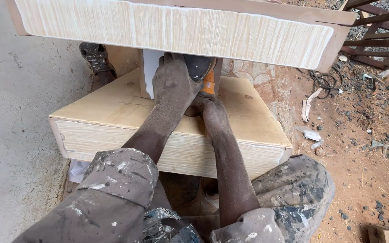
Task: Using an electric orbital sander to smooth the surfaces of a wooden furniture piece.
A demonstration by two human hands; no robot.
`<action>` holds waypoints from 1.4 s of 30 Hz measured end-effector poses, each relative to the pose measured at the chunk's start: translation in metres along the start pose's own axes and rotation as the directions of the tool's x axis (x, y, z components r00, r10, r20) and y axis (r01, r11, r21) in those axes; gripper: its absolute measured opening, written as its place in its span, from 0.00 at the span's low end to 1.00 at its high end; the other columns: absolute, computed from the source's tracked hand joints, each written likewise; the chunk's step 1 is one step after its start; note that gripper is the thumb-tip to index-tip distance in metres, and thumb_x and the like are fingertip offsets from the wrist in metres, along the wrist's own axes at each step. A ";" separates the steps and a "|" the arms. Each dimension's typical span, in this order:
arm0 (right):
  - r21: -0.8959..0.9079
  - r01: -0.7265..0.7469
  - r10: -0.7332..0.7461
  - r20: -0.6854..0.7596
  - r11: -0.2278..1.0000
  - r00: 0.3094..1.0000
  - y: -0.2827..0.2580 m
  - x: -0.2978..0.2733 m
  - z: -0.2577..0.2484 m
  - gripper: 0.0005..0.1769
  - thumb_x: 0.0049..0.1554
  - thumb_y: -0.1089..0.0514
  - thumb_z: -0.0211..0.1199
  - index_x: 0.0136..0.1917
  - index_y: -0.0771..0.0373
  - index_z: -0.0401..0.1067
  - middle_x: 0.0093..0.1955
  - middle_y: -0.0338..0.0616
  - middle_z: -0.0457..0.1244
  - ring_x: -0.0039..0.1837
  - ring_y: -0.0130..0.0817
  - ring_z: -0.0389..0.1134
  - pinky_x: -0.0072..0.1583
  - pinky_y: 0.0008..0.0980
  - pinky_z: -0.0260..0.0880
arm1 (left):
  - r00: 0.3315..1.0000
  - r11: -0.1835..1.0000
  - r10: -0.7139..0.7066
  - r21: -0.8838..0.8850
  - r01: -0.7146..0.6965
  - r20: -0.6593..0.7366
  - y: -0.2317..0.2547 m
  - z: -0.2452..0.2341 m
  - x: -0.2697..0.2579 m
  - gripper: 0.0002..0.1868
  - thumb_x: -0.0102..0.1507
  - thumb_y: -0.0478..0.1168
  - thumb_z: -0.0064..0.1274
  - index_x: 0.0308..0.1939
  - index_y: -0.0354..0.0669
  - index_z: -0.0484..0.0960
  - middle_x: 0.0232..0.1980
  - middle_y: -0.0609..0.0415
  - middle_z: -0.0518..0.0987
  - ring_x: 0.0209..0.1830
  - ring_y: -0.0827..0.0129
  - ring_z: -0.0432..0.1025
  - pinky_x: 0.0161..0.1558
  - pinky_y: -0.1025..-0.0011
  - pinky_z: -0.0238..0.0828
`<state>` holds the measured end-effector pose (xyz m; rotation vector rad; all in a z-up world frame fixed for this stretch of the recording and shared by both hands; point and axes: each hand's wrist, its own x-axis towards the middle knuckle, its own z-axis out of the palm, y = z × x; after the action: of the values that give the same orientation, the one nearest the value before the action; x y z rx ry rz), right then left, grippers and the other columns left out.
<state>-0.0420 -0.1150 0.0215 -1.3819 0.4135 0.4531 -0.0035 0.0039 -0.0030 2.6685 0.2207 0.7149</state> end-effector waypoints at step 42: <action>-0.755 0.605 -0.049 0.614 0.253 0.787 -0.017 -0.067 0.007 0.34 0.64 0.40 0.43 0.72 0.62 0.68 0.74 0.57 0.60 0.77 0.55 0.57 0.74 0.51 0.56 | 0.572 0.554 0.575 0.236 -0.798 0.585 -0.098 -0.083 0.020 0.28 0.60 0.36 0.51 0.66 0.51 0.68 0.54 0.53 0.76 0.59 0.61 0.72 0.57 0.62 0.62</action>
<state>-0.0892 -0.1144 0.0725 -2.3563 -0.7755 0.6876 -0.0338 0.1244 0.0349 3.3007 -1.0322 0.1964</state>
